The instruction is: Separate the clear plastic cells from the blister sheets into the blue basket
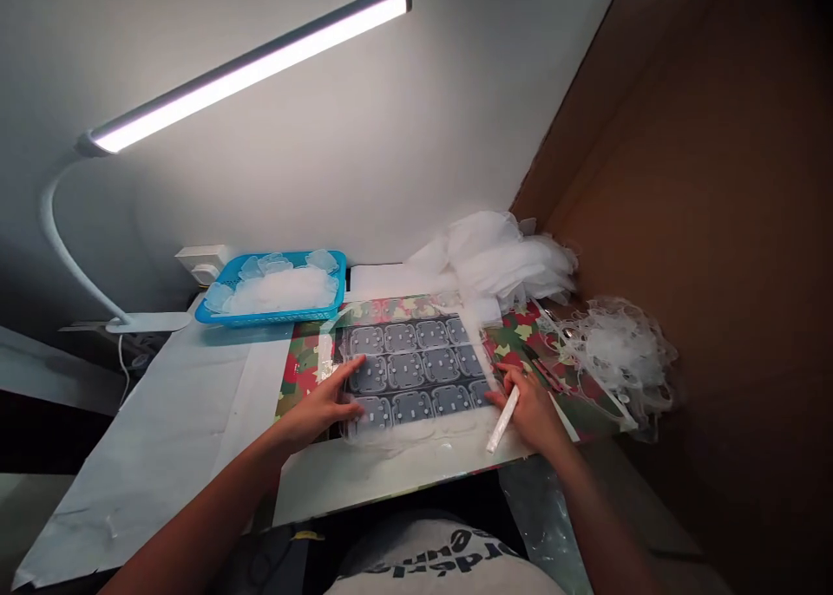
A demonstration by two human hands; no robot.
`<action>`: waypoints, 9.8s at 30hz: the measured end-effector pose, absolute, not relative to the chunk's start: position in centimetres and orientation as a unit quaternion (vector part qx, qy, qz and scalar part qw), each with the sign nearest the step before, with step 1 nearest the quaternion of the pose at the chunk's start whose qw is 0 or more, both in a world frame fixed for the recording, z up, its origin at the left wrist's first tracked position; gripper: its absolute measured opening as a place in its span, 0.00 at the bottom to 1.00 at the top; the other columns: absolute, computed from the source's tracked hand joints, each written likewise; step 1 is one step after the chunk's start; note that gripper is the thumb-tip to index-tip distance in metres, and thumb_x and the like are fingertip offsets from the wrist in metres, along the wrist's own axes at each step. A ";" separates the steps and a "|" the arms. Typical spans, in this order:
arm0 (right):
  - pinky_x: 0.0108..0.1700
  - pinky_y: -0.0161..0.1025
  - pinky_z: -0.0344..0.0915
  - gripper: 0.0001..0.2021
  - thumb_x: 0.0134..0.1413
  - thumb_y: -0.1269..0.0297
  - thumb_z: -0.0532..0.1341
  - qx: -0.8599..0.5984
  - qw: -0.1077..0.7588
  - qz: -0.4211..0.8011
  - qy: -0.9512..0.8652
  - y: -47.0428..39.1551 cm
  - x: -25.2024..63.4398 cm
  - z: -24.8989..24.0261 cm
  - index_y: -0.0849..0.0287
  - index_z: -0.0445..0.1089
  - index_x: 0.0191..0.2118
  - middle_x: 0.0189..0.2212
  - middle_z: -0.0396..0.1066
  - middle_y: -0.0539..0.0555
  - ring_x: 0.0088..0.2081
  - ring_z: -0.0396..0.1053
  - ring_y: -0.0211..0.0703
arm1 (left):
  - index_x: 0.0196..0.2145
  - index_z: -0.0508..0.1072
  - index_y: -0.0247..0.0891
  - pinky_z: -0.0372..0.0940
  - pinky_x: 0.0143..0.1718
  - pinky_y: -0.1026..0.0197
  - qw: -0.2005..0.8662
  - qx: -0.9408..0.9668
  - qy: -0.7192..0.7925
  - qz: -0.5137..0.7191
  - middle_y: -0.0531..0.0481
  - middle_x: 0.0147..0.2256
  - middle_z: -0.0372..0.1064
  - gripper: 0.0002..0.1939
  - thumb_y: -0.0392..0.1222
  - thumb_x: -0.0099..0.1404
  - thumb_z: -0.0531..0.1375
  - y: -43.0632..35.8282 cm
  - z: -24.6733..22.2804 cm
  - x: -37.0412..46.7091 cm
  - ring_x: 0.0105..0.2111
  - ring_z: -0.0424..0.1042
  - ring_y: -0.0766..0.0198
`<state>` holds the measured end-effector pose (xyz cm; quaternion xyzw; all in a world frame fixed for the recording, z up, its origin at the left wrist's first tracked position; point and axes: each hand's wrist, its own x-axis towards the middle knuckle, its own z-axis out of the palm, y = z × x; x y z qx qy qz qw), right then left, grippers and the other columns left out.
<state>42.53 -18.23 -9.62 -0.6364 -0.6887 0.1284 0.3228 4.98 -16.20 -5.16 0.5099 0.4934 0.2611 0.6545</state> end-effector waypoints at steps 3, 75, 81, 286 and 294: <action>0.46 0.51 0.64 0.14 0.58 0.49 0.57 -0.643 0.344 0.137 -0.670 -19.7 40.9 -10.4 0.54 0.64 0.30 0.36 0.72 0.58 0.42 0.67 0.54 | 0.67 0.50 0.49 0.68 0.35 0.64 0.706 0.452 0.475 0.268 0.41 0.61 0.57 0.47 0.38 0.55 0.67 -15.3 -4.6 4.5 0.40 0.73 0.60; 0.40 0.46 0.66 0.11 0.60 0.55 0.56 -0.640 0.441 0.139 -0.613 -7.9 43.4 -7.9 0.55 0.69 0.33 0.38 0.77 0.57 0.37 0.72 0.50 | 0.63 0.60 0.55 0.44 0.62 0.34 0.165 0.913 0.345 0.140 0.46 0.69 0.36 0.30 0.57 0.65 0.58 -10.9 -9.3 15.8 0.67 0.34 0.36; 0.44 0.44 0.65 0.12 0.56 0.54 0.61 -0.577 0.460 0.282 -0.613 -10.6 41.6 -5.8 0.55 0.68 0.27 0.41 0.77 0.55 0.42 0.73 0.50 | 0.45 0.76 0.35 0.63 0.54 0.48 0.391 0.775 0.419 0.266 0.38 0.49 0.73 0.31 0.59 0.71 0.42 -7.9 -7.8 18.4 0.52 0.70 0.51; 0.42 0.39 0.62 0.08 0.55 0.64 0.60 -0.366 0.365 0.321 -0.794 -4.8 25.1 -7.9 0.56 0.64 0.26 0.34 0.71 0.51 0.37 0.68 0.42 | 0.51 0.70 0.36 0.62 0.56 0.41 -0.008 0.863 0.483 0.151 0.37 0.51 0.69 0.16 0.42 0.66 0.59 -12.0 -9.2 6.7 0.56 0.66 0.45; 0.41 0.39 0.62 0.06 0.57 0.67 0.59 -0.371 0.347 0.288 -0.812 -4.5 24.4 -8.8 0.56 0.66 0.29 0.34 0.70 0.52 0.37 0.67 0.42 | 0.47 0.68 0.38 0.63 0.57 0.42 0.036 0.862 0.469 0.189 0.35 0.58 0.61 0.15 0.43 0.64 0.60 -11.9 -9.5 6.4 0.59 0.62 0.45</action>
